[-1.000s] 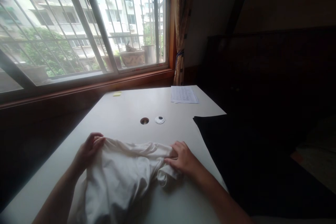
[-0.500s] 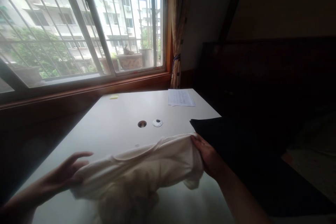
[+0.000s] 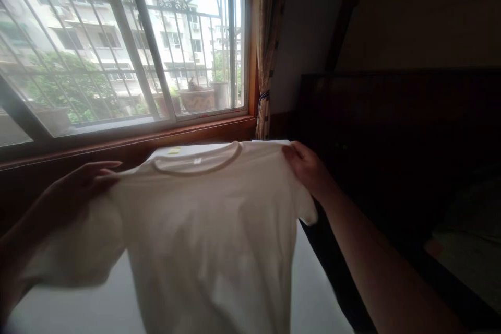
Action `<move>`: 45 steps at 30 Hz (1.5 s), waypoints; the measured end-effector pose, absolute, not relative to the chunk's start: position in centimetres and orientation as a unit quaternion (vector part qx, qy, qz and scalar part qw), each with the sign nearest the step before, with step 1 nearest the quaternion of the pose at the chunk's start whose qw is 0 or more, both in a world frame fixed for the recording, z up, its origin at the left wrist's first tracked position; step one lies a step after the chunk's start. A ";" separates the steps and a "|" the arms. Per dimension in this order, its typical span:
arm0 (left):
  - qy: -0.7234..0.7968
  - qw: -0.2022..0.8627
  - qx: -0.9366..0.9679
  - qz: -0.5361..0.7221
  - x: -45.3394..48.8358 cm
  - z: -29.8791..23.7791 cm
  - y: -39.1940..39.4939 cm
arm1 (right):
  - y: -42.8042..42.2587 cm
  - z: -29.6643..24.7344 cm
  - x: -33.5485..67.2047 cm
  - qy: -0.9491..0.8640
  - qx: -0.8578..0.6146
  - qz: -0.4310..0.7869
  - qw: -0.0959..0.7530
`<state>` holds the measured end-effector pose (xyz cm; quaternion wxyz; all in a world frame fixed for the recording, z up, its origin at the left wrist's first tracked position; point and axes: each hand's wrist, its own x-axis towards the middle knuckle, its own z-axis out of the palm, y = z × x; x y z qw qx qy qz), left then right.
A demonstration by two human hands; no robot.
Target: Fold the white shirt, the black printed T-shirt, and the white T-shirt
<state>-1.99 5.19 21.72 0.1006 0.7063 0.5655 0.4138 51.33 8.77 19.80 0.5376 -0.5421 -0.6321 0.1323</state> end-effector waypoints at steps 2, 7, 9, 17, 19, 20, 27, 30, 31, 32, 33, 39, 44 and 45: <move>0.560 -0.058 0.716 0.413 -1.3 22.5 8.2 | 11.2 20.7 50.2 -0.657 -0.539 0.009 0.528; 0.516 -0.222 0.732 0.385 -0.6 19.5 10.4 | 12.6 18.1 46.9 -0.718 -0.500 -0.124 0.468; 0.503 -0.185 0.758 0.373 -0.3 16.7 9.2 | 10.6 15.7 45.7 -0.751 -0.500 -0.047 0.429; 0.399 0.191 0.891 0.098 3.6 7.5 -1.3 | -1.2 7.3 42.6 -0.782 -0.488 0.349 0.166; 0.388 0.232 0.887 0.089 4.4 6.1 -3.3 | -3.4 6.6 41.8 -0.779 -0.460 0.406 0.129; 0.389 0.241 0.884 0.098 4.7 5.4 -4.0 | -4.3 6.5 41.4 -0.777 -0.450 0.423 0.122; 0.397 0.285 0.850 0.198 7.1 1.8 -5.6 | -5.1 6.7 37.6 -0.748 -0.437 0.431 0.253; 0.392 0.402 0.789 0.250 8.6 2.3 -5.5 | -4.1 6.2 37.0 -0.710 -0.431 0.458 0.316; 0.386 0.451 0.756 0.277 9.1 2.5 -5.4 | -3.8 6.0 36.9 -0.678 -0.432 0.496 0.327; 0.380 0.495 0.718 0.309 9.5 2.7 -5.2 | -3.6 5.9 36.9 -0.632 -0.432 0.547 0.338; 0.380 0.529 0.677 0.341 9.9 2.9 -5.0 | -3.4 5.9 36.9 -0.573 -0.428 0.604 0.351; 0.427 0.587 0.577 0.374 10.1 4.6 -4.0 | -2.9 8.0 37.9 -0.351 -0.407 0.720 0.440; 0.479 0.450 0.653 0.376 6.6 9.1 -4.4 | -2.4 9.4 40.7 -0.383 -0.450 0.629 0.505; 0.486 0.417 0.668 0.379 5.5 10.1 -4.6 | -2.4 9.5 41.5 -0.389 -0.461 0.618 0.504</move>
